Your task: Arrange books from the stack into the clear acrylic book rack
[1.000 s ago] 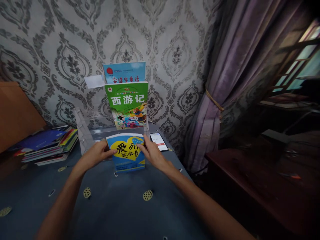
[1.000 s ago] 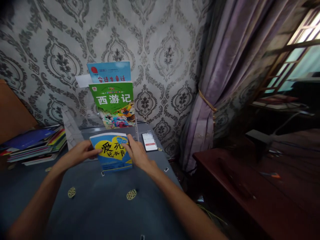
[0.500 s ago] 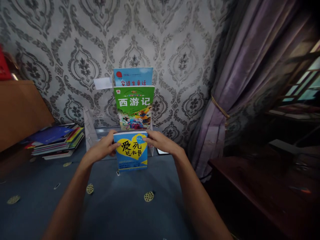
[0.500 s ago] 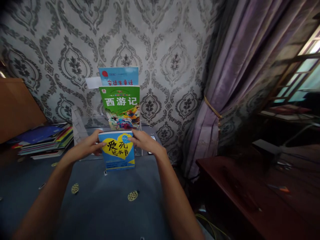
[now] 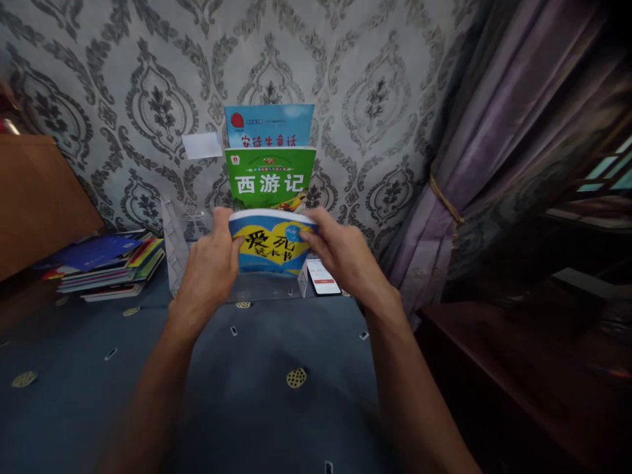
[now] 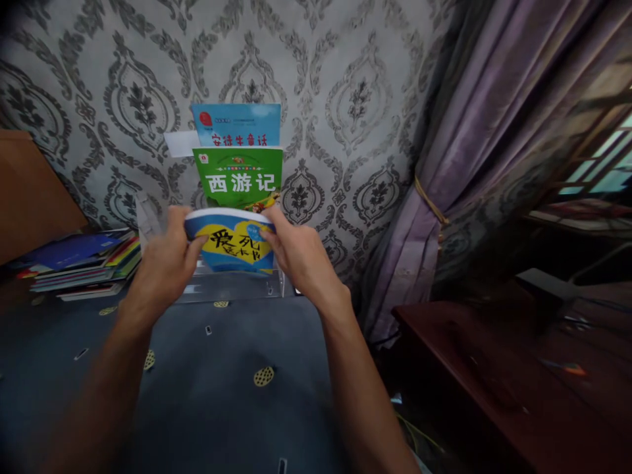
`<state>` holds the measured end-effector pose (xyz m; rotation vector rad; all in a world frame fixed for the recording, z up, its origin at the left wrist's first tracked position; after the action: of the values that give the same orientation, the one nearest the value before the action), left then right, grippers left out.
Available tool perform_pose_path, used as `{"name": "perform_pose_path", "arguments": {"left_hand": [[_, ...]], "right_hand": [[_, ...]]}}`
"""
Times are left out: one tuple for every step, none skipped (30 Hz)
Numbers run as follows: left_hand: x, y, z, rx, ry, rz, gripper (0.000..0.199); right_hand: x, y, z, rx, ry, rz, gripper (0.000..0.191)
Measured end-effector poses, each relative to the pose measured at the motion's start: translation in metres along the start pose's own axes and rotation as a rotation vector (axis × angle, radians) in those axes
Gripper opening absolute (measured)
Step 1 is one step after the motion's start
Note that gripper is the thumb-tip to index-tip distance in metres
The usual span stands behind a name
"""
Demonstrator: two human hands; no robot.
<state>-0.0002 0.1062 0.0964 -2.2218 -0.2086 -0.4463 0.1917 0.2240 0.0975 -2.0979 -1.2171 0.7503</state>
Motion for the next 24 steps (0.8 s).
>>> {"name": "perform_pose_path", "arguments": {"left_hand": [[0.007,-0.001,-0.003,0.044,-0.002,0.014,0.031],[0.012,-0.001,-0.005,0.077,0.0,0.021,0.032],[0.017,-0.002,-0.006,0.103,0.003,0.022,0.033],[0.021,-0.003,-0.005,0.123,0.009,0.022,0.034],[0.023,-0.004,-0.004,0.141,0.015,0.023,0.035],[0.023,-0.005,-0.001,0.157,0.018,0.027,0.035],[0.022,-0.006,0.002,0.172,0.021,0.037,0.036],[0.021,-0.008,0.007,0.189,0.022,0.049,0.037],[0.018,-0.009,0.011,0.203,0.022,0.062,0.037],[0.015,-0.01,0.015,0.212,0.02,0.07,0.037],[0.012,-0.011,0.019,0.214,0.016,0.073,0.036],[0.009,-0.012,0.022,0.208,0.01,0.072,0.036],[0.007,-0.013,0.025,0.199,0.002,0.069,0.036],[0.005,-0.013,0.027,0.187,-0.008,0.067,0.036],[0.004,-0.013,0.028,0.175,-0.017,0.067,0.036],[0.004,-0.013,0.029,0.165,-0.023,0.068,0.036],[0.003,-0.013,0.03,0.158,-0.026,0.07,0.036],[0.003,-0.013,0.03,0.151,-0.028,0.072,0.037],[0.003,-0.013,0.031,0.145,-0.028,0.073,0.037],[0.003,-0.013,0.031,0.139,-0.026,0.072,0.038],[0.003,-0.013,0.031,0.136,-0.025,0.072,0.039],[0.003,-0.014,0.031,0.135,-0.025,0.071,0.04],[0.003,-0.014,0.031,0.134,-0.024,0.069,0.041],[0.003,-0.014,0.032,0.133,-0.022,0.067,0.041]], "right_hand": [[-0.003,0.001,-0.005,0.058,0.011,0.007,0.022],[-0.005,0.002,-0.008,0.11,0.017,0.011,0.024],[-0.007,0.002,-0.011,0.157,0.022,0.016,0.025],[-0.008,0.003,-0.012,0.201,0.025,0.021,0.027],[-0.008,0.003,-0.012,0.235,0.027,0.027,0.028],[-0.008,0.002,-0.011,0.262,0.028,0.032,0.028],[-0.006,0.001,-0.008,0.281,0.028,0.036,0.029],[-0.005,0.0,-0.004,0.291,0.027,0.037,0.029],[-0.003,-0.001,-0.001,0.294,0.024,0.036,0.029],[-0.001,-0.002,0.003,0.292,0.021,0.033,0.028],[0.002,-0.003,0.007,0.288,0.02,0.031,0.028],[0.004,-0.003,0.01,0.284,0.02,0.03,0.028],[0.005,-0.004,0.013,0.281,0.02,0.03,0.027],[0.007,-0.004,0.015,0.277,0.021,0.029,0.027],[0.008,-0.004,0.017,0.273,0.023,0.029,0.028],[0.009,-0.004,0.018,0.268,0.027,0.03,0.028],[0.01,-0.004,0.019,0.261,0.031,0.032,0.028],[0.011,-0.004,0.019,0.256,0.035,0.034,0.029],[0.012,-0.004,0.019,0.25,0.038,0.036,0.029],[0.012,-0.004,0.02,0.245,0.038,0.04,0.03],[0.013,-0.004,0.019,0.241,0.036,0.044,0.031],[0.013,-0.004,0.019,0.237,0.032,0.05,0.031],[0.013,-0.004,0.019,0.23,0.028,0.058,0.031],[0.012,-0.004,0.018,0.223,0.023,0.066,0.031]]}}
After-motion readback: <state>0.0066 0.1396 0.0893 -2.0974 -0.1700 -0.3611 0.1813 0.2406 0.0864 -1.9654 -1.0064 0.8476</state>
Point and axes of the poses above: each hand's wrist, its own y-axis away from the middle knuckle, its own z-axis out of the palm, x = y × z, the point moved 2 cm from there along -y, towards the middle knuckle, and after that the axes turned 11 degrees about y, right-handed, at the moved point
